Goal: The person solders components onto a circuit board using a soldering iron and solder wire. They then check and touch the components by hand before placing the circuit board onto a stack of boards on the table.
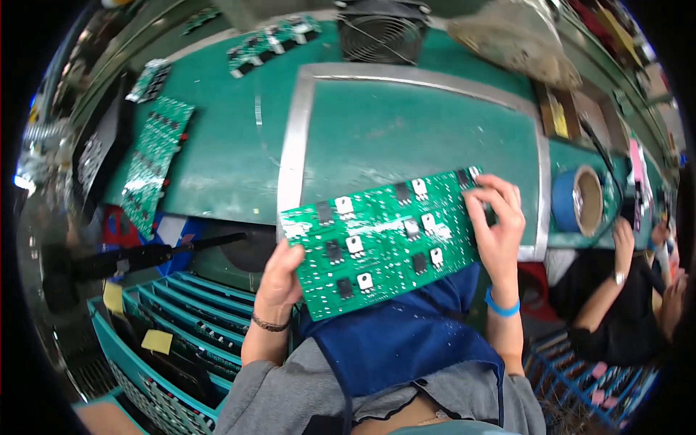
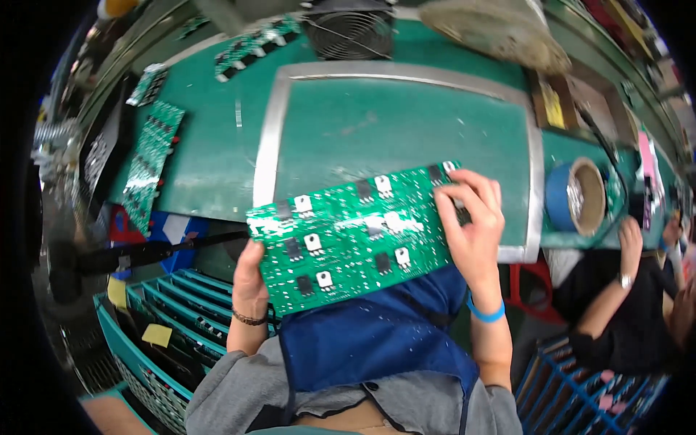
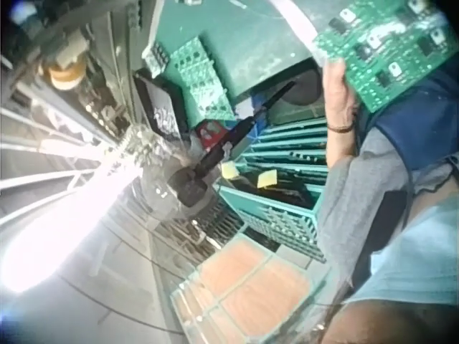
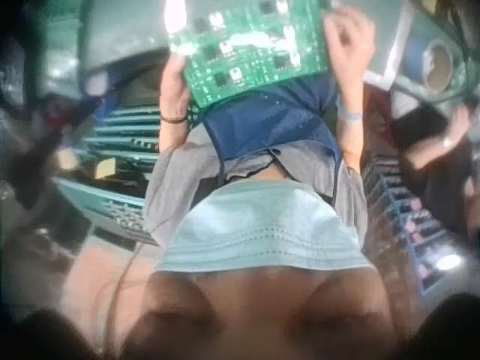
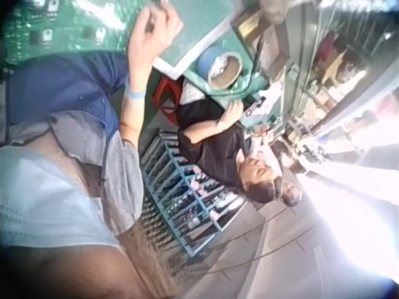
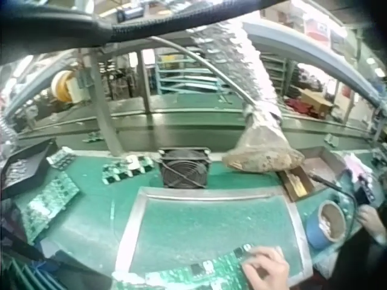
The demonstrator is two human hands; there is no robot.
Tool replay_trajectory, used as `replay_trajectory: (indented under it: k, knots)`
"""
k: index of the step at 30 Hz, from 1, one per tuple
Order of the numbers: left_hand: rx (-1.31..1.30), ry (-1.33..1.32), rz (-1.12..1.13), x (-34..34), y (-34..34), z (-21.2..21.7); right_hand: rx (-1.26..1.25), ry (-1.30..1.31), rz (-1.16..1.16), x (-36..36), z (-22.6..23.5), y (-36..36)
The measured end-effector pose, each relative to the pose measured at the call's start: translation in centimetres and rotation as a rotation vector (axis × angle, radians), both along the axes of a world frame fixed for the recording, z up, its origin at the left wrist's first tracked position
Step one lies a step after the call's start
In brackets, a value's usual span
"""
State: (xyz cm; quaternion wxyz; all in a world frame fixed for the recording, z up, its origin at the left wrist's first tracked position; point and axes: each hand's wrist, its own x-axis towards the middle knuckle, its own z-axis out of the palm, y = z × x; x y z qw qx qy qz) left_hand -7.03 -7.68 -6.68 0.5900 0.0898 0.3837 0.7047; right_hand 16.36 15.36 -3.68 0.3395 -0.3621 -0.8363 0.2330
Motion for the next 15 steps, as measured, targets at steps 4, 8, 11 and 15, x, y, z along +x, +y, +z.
replay_trajectory:
  k: [4,8,11,15]
  knots:
    - [0.073,-0.036,-0.027,0.0,-0.2,1.5,-0.330,0.236,-0.004,0.2,0.1,-0.2]
    - [0.153,0.012,0.019,-1.9,-1.0,2.4,-0.255,0.315,-0.097,1.8,-0.3,0.6]
    - [0.166,0.017,0.201,-4.1,-2.9,4.1,-0.347,0.456,-0.093,2.0,-1.3,0.5]
    - [0.314,0.076,0.513,-8.0,-6.9,4.7,-0.377,0.610,-0.084,1.1,-2.1,0.1]
